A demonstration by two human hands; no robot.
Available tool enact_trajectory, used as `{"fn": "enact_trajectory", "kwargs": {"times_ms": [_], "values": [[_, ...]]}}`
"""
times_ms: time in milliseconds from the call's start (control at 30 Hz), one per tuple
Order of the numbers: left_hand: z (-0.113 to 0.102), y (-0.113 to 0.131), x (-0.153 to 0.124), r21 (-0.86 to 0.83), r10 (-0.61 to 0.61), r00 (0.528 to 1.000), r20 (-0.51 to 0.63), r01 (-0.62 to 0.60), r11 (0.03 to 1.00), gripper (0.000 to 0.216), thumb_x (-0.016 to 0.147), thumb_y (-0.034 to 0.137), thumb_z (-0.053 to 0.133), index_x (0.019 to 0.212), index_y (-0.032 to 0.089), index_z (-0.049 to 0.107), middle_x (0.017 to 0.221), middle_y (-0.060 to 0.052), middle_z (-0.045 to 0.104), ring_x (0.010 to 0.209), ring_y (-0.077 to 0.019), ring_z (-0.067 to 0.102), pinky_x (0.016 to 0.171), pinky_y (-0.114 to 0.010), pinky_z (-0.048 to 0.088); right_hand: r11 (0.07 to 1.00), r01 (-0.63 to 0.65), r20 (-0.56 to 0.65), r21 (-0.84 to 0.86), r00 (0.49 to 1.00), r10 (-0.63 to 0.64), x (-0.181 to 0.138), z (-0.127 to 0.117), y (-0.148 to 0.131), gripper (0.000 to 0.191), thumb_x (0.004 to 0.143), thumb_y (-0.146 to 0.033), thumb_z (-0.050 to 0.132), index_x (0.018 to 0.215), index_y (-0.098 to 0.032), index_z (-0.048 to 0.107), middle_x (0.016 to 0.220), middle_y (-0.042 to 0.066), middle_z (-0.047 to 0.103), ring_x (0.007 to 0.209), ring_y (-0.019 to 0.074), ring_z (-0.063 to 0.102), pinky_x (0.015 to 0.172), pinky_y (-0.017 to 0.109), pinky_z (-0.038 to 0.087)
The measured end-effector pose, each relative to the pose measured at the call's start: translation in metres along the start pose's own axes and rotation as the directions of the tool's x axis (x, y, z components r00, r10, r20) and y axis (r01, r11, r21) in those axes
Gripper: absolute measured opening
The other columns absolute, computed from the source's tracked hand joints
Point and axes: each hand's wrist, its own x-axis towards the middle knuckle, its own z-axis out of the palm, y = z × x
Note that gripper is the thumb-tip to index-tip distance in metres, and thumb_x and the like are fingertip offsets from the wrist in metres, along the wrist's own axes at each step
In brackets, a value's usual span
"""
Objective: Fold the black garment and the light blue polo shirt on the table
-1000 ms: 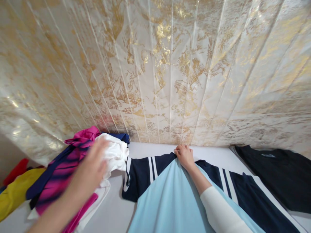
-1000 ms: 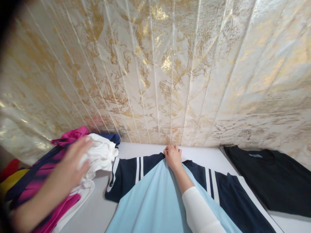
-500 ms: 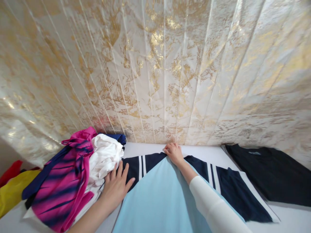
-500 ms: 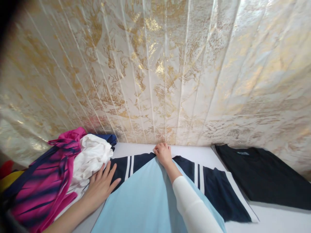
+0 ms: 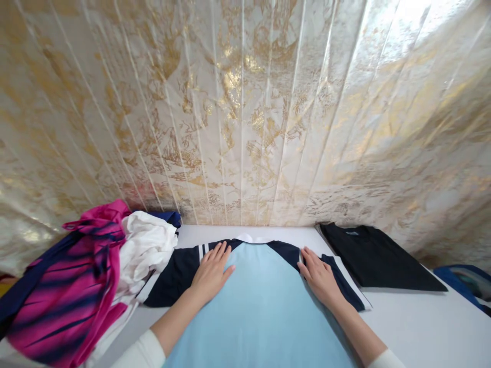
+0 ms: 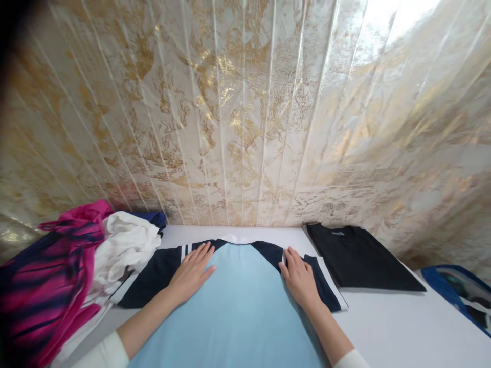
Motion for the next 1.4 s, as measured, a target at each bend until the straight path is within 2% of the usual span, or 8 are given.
{"fn": "enact_trajectory", "kwargs": {"times_ms": [200, 433, 533, 633, 733, 800, 1100, 1400], "values": [[0.002, -0.03, 0.011, 0.07, -0.104, 0.994, -0.044, 0.107, 0.992, 0.059, 0.095, 0.051, 0.035, 0.142, 0.017, 0.038, 0.151, -0.012, 0.029, 0.14, -0.0287, 0.025, 0.11, -0.047, 0.023, 0.98, -0.036, 0.05, -0.195, 0.998, 0.047, 0.021, 0.01, 0.017, 0.051, 0.095, -0.044, 0.036, 0.139, -0.02, 0.043, 0.149, 0.012, 0.037, 0.138, 0.0245, 0.03, 0.104, 0.043, 0.03], [-0.006, -0.032, 0.012, 0.073, -0.124, 0.991, -0.052, 0.128, 0.989, 0.06, 0.095, 0.05, 0.034, 0.143, 0.013, 0.036, 0.151, -0.016, 0.028, 0.14, -0.0282, 0.024, 0.111, -0.046, 0.023, 0.993, -0.016, 0.116, -0.12, 0.993, 0.03, 0.046, -0.001, 0.029, 0.05, 0.095, -0.039, 0.036, 0.14, -0.018, 0.041, 0.152, 0.011, 0.03, 0.141, 0.0218, 0.024, 0.109, 0.04, 0.025], [-0.008, -0.017, -0.002, 0.074, -0.067, 0.995, -0.071, 0.072, 0.995, 0.058, 0.097, 0.046, 0.031, 0.145, 0.012, 0.031, 0.153, -0.014, 0.024, 0.142, -0.0249, 0.021, 0.111, -0.043, 0.024, 0.996, -0.046, 0.074, -0.072, 0.996, 0.051, 0.035, -0.007, 0.022, 0.053, 0.093, -0.037, 0.038, 0.141, -0.015, 0.04, 0.151, 0.013, 0.033, 0.141, 0.0225, 0.025, 0.11, 0.041, 0.025], [-0.002, -0.004, -0.018, 0.069, 0.067, 0.994, -0.082, -0.062, 0.996, 0.059, 0.098, 0.049, 0.027, 0.147, 0.016, 0.028, 0.154, -0.009, 0.024, 0.142, -0.0211, 0.021, 0.112, -0.039, 0.025, 0.998, 0.059, 0.038, -0.002, 0.998, -0.059, 0.007, -0.006, -0.001, 0.056, 0.094, -0.043, 0.034, 0.143, -0.018, 0.036, 0.151, 0.011, 0.034, 0.141, 0.0216, 0.024, 0.111, 0.043, 0.025], [0.007, -0.002, -0.026, 0.095, 0.105, 0.993, -0.058, -0.099, 0.99, 0.06, 0.097, 0.053, 0.027, 0.145, 0.017, 0.033, 0.152, -0.01, 0.028, 0.14, -0.0227, 0.027, 0.112, -0.04, 0.026, 0.985, 0.166, 0.093, 0.037, 0.981, -0.169, -0.018, -0.005, -0.023, 0.06, 0.094, -0.053, 0.027, 0.145, -0.022, 0.034, 0.152, 0.008, 0.031, 0.141, 0.0207, 0.024, 0.111, 0.043, 0.025], [0.01, -0.006, -0.023, 0.123, 0.098, 0.994, -0.045, -0.092, 0.988, 0.06, 0.097, 0.053, 0.028, 0.144, 0.017, 0.035, 0.152, -0.01, 0.029, 0.139, -0.0233, 0.029, 0.111, -0.041, 0.026, 0.985, 0.17, 0.138, 0.003, 0.976, -0.168, -0.021, -0.006, -0.027, 0.063, 0.094, -0.057, 0.025, 0.145, -0.022, 0.034, 0.153, 0.007, 0.028, 0.142, 0.0217, 0.023, 0.112, 0.045, 0.024], [0.005, -0.029, 0.011, 0.177, 0.032, 0.998, -0.048, -0.023, 0.984, 0.058, 0.098, 0.051, 0.027, 0.143, 0.017, 0.037, 0.151, -0.009, 0.031, 0.139, -0.0235, 0.028, 0.11, -0.041, 0.026, 0.983, 0.176, 0.216, -0.06, 0.963, -0.159, 0.046, -0.001, 0.006, 0.056, 0.095, -0.053, 0.023, 0.144, -0.029, 0.034, 0.154, 0.002, 0.026, 0.143, 0.0222, 0.019, 0.111, 0.047, 0.024], [0.007, -0.045, 0.029, 0.173, 0.001, 0.998, -0.067, 0.011, 0.985, 0.06, 0.097, 0.052, 0.025, 0.143, 0.016, 0.036, 0.151, -0.009, 0.032, 0.139, -0.0229, 0.028, 0.111, -0.042, 0.025, 0.973, 0.211, 0.205, -0.094, 0.96, -0.188, 0.08, 0.01, 0.026, 0.055, 0.095, -0.053, 0.024, 0.143, -0.029, 0.037, 0.154, 0.004, 0.027, 0.143, 0.0256, 0.018, 0.109, 0.047, 0.025]]}}
